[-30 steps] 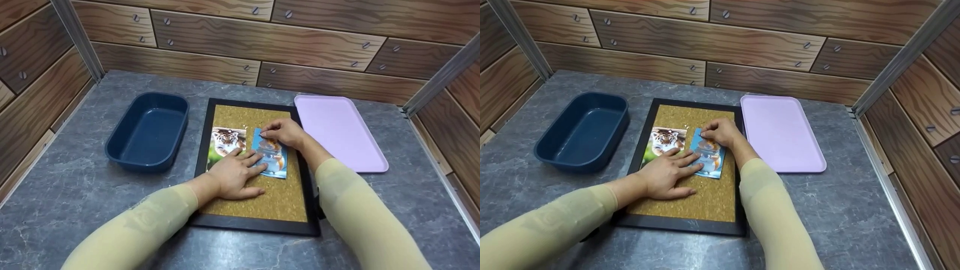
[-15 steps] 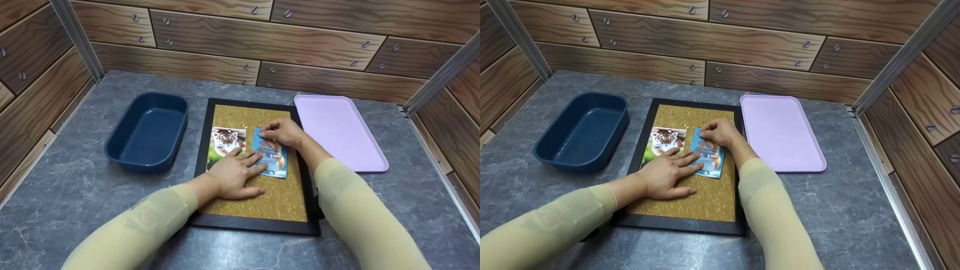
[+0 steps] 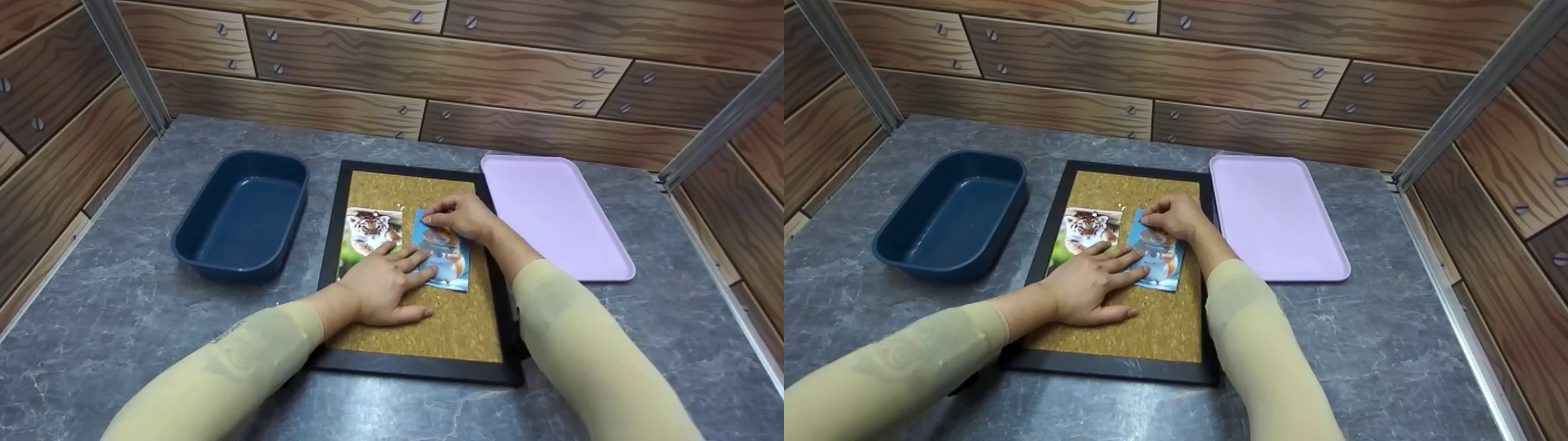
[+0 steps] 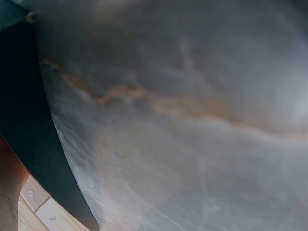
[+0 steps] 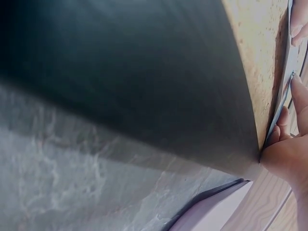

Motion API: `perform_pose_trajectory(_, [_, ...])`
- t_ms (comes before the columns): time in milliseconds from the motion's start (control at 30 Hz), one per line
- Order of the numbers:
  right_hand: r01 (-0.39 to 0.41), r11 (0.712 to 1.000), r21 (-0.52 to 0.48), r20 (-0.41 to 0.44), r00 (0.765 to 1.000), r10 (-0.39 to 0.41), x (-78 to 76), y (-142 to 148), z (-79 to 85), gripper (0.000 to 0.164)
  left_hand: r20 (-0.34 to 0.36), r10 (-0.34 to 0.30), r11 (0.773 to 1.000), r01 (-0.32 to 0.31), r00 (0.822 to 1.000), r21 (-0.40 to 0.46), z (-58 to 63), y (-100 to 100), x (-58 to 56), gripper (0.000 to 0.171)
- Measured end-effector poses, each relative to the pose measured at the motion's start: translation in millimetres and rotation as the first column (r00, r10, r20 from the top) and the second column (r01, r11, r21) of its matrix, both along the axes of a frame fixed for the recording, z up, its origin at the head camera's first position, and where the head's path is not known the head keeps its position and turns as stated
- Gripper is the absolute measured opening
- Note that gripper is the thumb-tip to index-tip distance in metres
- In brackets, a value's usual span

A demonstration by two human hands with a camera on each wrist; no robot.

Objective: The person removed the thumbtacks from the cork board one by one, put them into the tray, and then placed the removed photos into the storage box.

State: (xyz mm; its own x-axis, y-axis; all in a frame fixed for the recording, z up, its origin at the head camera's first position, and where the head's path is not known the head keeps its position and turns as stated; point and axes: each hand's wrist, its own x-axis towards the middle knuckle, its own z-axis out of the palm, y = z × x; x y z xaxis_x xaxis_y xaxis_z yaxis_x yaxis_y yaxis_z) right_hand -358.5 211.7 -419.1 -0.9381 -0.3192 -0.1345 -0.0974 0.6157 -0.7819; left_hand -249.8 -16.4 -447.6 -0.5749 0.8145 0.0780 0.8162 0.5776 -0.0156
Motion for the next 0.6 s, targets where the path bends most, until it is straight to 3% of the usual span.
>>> perform_pose_trajectory(600, [0.053, 0.995, -0.089, 0.073, 0.996, -0.046, 3.9, -5.6, 1.4, 0.017, 0.016, 0.003, 1.0, -0.003, 1.0, 0.005, 0.3, 0.5, -0.4, 0.082])
